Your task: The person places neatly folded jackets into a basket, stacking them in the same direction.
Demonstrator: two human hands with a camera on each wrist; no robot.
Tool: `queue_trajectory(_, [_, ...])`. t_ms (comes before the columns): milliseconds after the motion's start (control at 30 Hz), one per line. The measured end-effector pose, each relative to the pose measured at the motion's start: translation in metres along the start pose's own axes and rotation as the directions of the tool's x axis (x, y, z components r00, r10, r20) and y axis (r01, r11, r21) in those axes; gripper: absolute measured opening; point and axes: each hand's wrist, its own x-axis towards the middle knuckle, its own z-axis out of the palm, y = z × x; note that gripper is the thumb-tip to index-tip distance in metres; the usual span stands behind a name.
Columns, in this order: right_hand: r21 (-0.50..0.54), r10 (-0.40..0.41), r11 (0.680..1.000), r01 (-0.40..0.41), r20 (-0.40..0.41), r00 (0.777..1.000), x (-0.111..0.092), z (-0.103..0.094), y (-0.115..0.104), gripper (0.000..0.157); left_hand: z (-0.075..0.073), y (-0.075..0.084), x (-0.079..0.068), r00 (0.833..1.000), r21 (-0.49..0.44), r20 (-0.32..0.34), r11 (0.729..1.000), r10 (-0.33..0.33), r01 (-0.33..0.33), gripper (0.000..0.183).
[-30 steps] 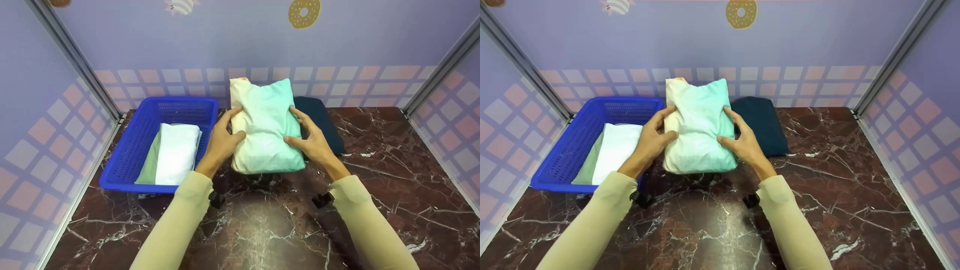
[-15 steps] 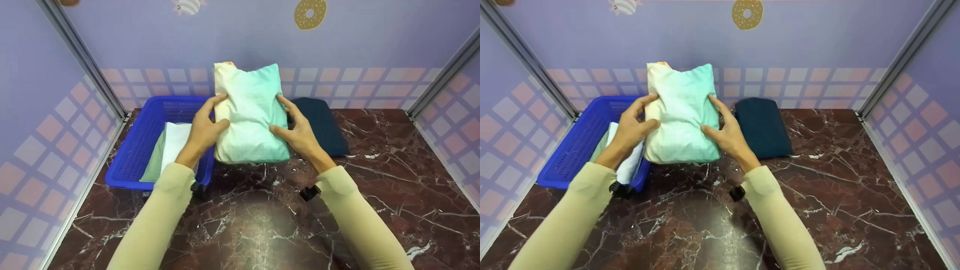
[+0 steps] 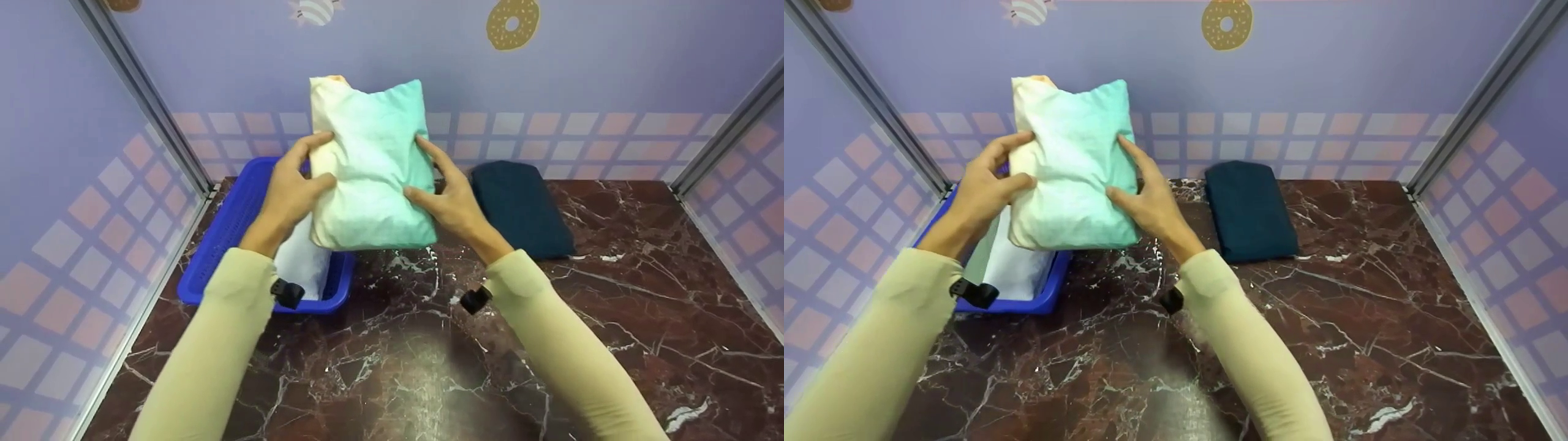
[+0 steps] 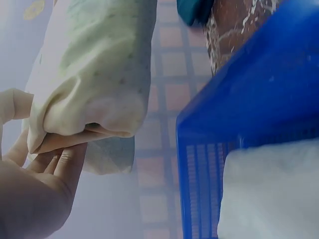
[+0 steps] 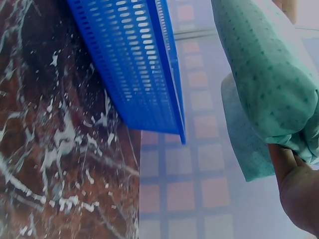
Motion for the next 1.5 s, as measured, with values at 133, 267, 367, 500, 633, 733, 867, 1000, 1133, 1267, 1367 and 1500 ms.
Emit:
queue_trajectory(133, [0.03,0.021,0.999,-0.022,0.023,1.0,0.009,0.014,-0.006,0.087,-0.015,0.001,0.001,0.999,-0.029,-0.013,0.999,-0.031,0.031,0.069])
queue_trajectory(267, [0.025,0.021,0.999,-0.021,0.027,0.999,0.016,0.026,-0.011,0.087,-0.028,0.001,0.002,0.999,-0.059,-0.025,0.998,-0.035,0.033,0.07])
queue_trajectory(367, [0.016,0.028,0.999,-0.028,0.028,0.999,0.021,0.037,-0.013,0.087,-0.038,0.001,0.003,0.999,-0.051,-0.029,0.998,-0.024,0.022,0.068])
queue_trajectory(500, [0.014,0.044,0.999,-0.044,0.036,0.998,0.026,0.054,-0.012,0.087,-0.053,-0.004,0.002,0.999,-0.034,-0.041,0.999,-0.026,0.024,0.065])
queue_trajectory(633, [0.043,0.062,0.997,-0.064,0.039,0.997,0.03,0.07,-0.01,0.086,-0.068,-0.011,0.003,0.997,-0.033,-0.065,0.999,-0.033,0.031,0.063])
queue_trajectory(733, [0.026,0.071,0.997,-0.072,0.037,0.997,0.031,0.082,-0.008,0.087,-0.077,-0.018,0.005,0.996,-0.022,-0.082,0.999,-0.041,0.04,0.061])
queue_trajectory(867, [-0.037,0.095,0.995,-0.094,0.035,0.995,0.032,0.096,-0.004,0.086,-0.086,-0.029,0.006,0.994,0.022,-0.094,0.998,-0.062,0.065,0.06])
queue_trajectory(1000, [-0.085,0.122,0.989,-0.119,0.04,0.992,0.032,0.109,0.001,0.087,-0.094,-0.04,0.006,0.992,0.068,-0.101,0.994,-0.082,0.089,0.06])
queue_trajectory(1133, [-0.165,0.124,0.979,-0.116,0.037,0.992,0.03,0.122,0.006,0.087,-0.101,-0.051,0.004,0.991,0.067,-0.11,0.995,-0.073,0.08,0.061])
queue_trajectory(1267, [-0.195,0.101,0.977,-0.091,0.039,0.994,0.03,0.131,0.007,0.086,-0.106,-0.06,0.004,0.992,0.031,-0.115,0.998,-0.051,0.055,0.061])
queue_trajectory(1367, [-0.199,0.105,0.976,-0.094,0.047,0.993,0.03,0.138,0.008,0.085,-0.108,-0.068,0.004,0.992,0.042,-0.116,0.997,-0.054,0.059,0.061])
queue_trajectory(1500, [-0.217,0.186,0.961,-0.169,0.059,0.981,0.028,0.147,0.012,0.086,-0.108,-0.079,0.003,0.989,0.109,-0.11,0.988,-0.096,0.108,0.06])
